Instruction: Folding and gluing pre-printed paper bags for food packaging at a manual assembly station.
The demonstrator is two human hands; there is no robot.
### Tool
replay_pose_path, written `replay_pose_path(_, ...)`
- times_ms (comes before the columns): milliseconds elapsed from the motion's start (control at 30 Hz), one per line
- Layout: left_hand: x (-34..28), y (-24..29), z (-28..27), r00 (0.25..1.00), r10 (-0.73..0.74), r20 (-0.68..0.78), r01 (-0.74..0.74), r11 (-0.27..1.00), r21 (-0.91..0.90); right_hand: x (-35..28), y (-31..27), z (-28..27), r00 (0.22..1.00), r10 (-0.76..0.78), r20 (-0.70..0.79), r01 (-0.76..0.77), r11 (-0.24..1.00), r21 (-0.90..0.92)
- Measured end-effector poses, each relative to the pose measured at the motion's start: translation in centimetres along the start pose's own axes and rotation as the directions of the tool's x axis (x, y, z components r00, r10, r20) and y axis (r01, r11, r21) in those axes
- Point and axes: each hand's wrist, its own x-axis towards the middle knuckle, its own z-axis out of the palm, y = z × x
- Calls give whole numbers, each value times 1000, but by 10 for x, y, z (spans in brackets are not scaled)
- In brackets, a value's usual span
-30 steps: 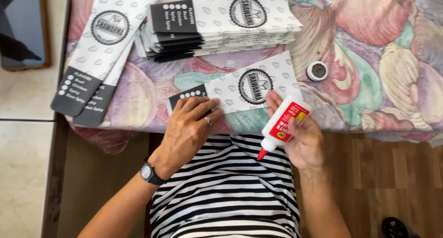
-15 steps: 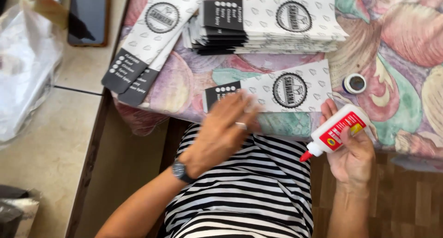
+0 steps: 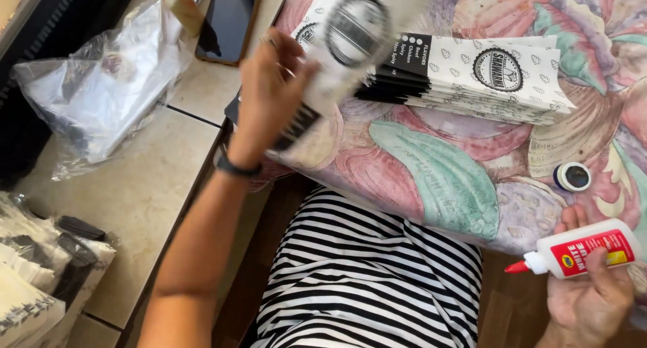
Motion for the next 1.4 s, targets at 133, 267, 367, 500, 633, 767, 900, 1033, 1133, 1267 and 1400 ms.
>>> replay_pose_path(133,52,-93,11,997,-72,-4,61,810,584,3,3,-11,1000,-5,19,4,998,60)
replay_pose_path(267,51,-61,58,975,223,-6,-89,411,907,4,4,-10,1000,-13,20,13,1000,13)
replay_pose_path(367,42,-13,99,839,543,-31,-488,777,398,2,2,-7,1000,8,16,-9,999,49)
replay_pose_path(500,40,19,141,714,593,373,-697,652,299,2,1,-6,999,7,34,-10,998,69)
replay_pose_path(633,21,16,148,654,670,352,-751,521,405,4,-2,-7,995,54,82,-68,982,175)
replay_pose_path(767,-45,27,123,587,712,384,-805,464,370,2,-10,1,991,56,120,-96,928,361)
replay_pose_path(900,-97,32,115,575,652,494,-805,560,197,-2,-20,10,999,-1,47,-5,990,139)
replay_pose_path(1033,-104,43,112,619,539,571,-752,616,234,7,-10,-33,938,-340,-68,335,939,-72)
replay_pose_path(1133,-93,47,111,657,482,580,-677,715,173,-8,-29,18,895,-424,-141,383,890,-246)
replay_pose_path(1267,-70,50,108,657,442,610,-645,749,152,-3,-19,2,846,-531,-48,489,809,-325)
replay_pose_path(1400,-51,45,109,648,417,638,-598,797,87,1,3,12,775,-632,4,579,708,-404)
